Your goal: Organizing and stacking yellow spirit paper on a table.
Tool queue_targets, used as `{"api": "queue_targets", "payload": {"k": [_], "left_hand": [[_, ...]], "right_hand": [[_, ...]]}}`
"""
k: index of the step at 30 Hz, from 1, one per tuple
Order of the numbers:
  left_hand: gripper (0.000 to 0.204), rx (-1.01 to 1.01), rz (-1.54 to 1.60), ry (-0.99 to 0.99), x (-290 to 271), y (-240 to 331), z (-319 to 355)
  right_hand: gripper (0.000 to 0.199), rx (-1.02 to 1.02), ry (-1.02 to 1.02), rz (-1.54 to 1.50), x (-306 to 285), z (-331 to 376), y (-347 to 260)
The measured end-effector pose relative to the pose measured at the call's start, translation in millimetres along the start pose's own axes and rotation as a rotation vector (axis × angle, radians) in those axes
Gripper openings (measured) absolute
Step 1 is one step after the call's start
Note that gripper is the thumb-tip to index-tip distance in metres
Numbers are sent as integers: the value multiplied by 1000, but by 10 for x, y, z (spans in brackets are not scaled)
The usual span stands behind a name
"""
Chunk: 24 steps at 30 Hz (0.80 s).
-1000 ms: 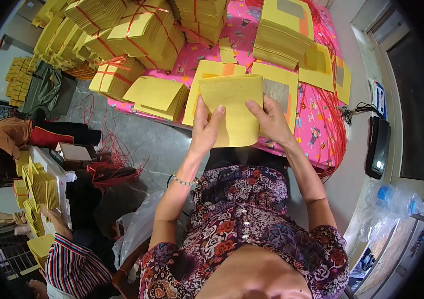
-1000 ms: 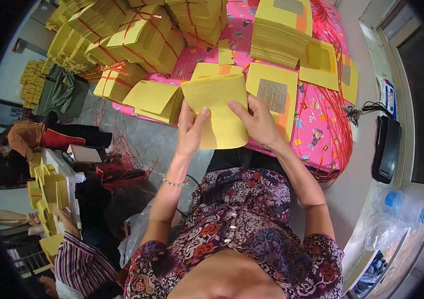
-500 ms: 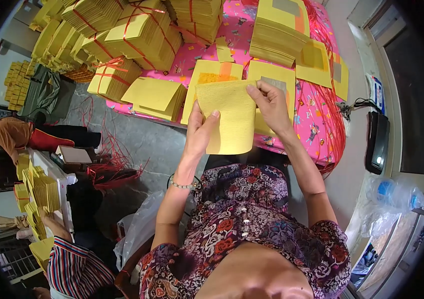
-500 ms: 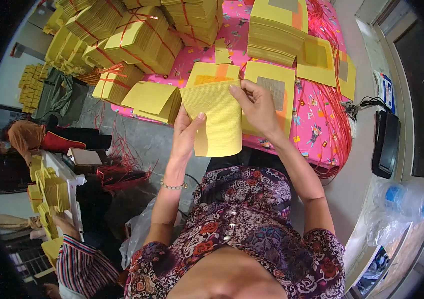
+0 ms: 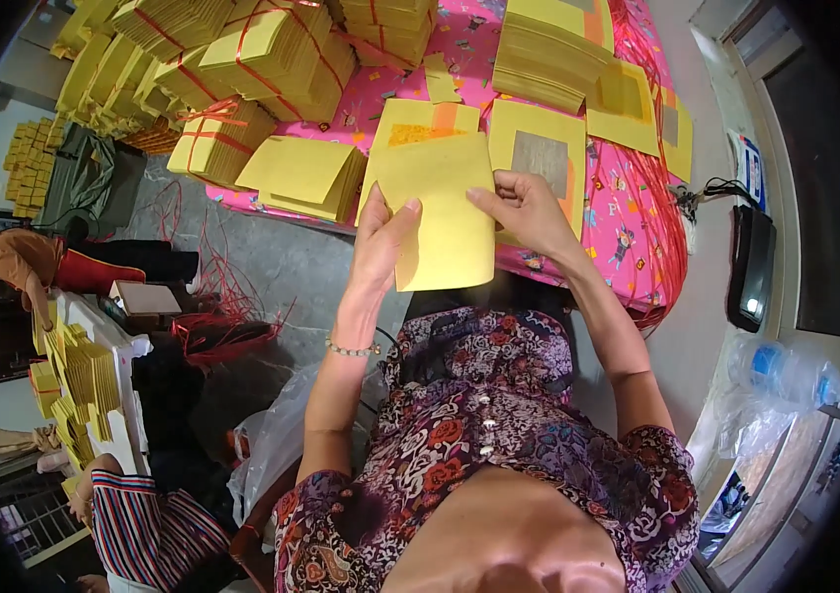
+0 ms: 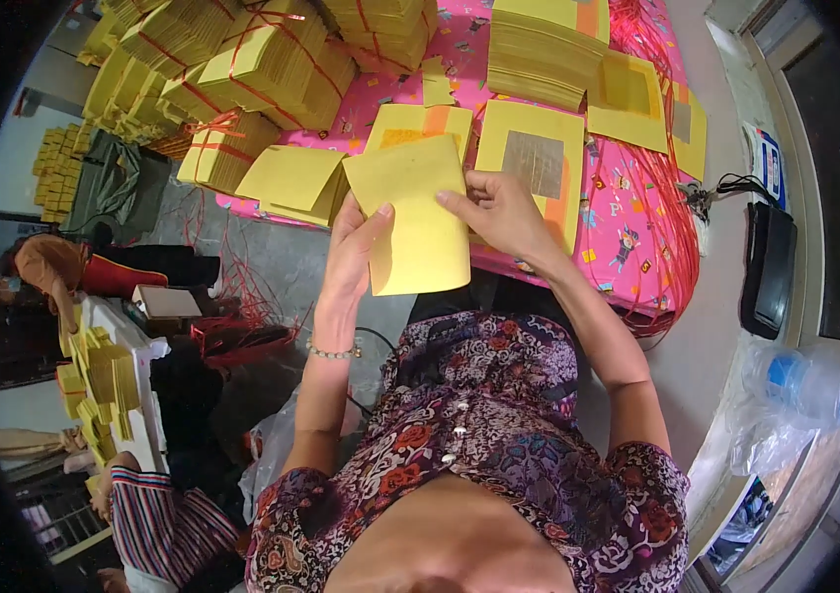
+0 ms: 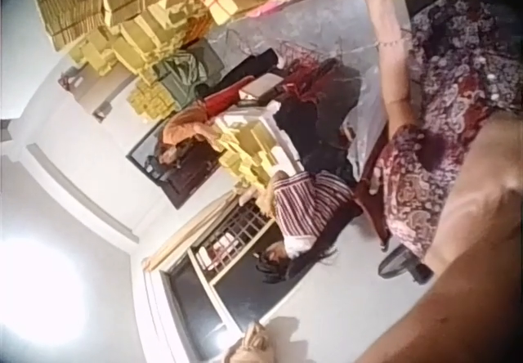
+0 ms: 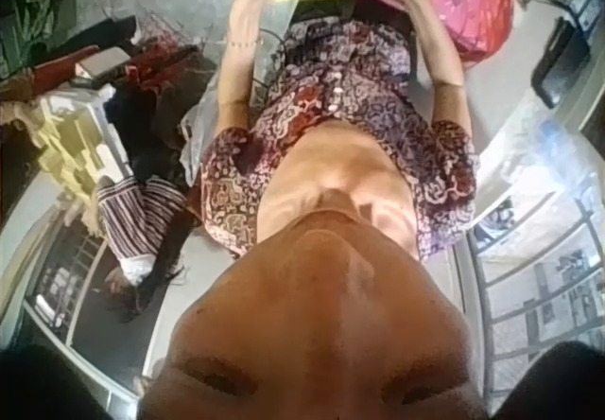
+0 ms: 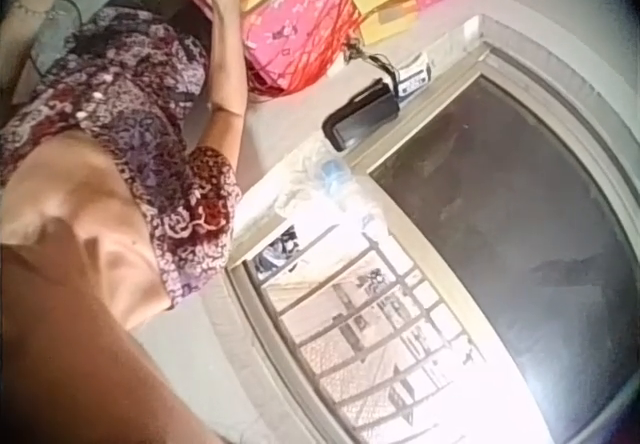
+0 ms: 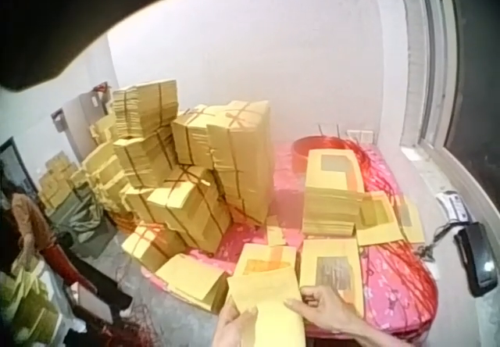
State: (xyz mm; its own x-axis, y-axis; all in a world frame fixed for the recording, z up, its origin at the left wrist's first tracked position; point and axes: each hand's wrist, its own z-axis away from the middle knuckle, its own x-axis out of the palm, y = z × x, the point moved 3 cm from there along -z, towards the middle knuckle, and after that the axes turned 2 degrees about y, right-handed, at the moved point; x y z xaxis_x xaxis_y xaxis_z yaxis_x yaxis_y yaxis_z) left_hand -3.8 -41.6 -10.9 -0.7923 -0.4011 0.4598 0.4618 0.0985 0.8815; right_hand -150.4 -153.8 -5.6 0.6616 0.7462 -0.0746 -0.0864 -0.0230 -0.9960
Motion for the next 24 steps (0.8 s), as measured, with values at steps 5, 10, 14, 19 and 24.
{"api": "queue_targets", "payload": {"k": [5,10,14,19,24], "left_hand": [[41,20,-65,25,-61,-12,-43],[42,4,-61,32,-88,11,-86],[41,0,-104,41,-132,-22,-123],[41,-5,-106,49,-180,-15,-202],[38,69,-126,93,-182,-27,-261]], "right_hand": [[29,94,-78,-58,52,2,47],[30,144,-118,-6,38,2,158],[30,162,-115,-31,72,8,170],[31,151,-115,-84,103,26,243],[30,229,-118,31,48,14,268]]}}
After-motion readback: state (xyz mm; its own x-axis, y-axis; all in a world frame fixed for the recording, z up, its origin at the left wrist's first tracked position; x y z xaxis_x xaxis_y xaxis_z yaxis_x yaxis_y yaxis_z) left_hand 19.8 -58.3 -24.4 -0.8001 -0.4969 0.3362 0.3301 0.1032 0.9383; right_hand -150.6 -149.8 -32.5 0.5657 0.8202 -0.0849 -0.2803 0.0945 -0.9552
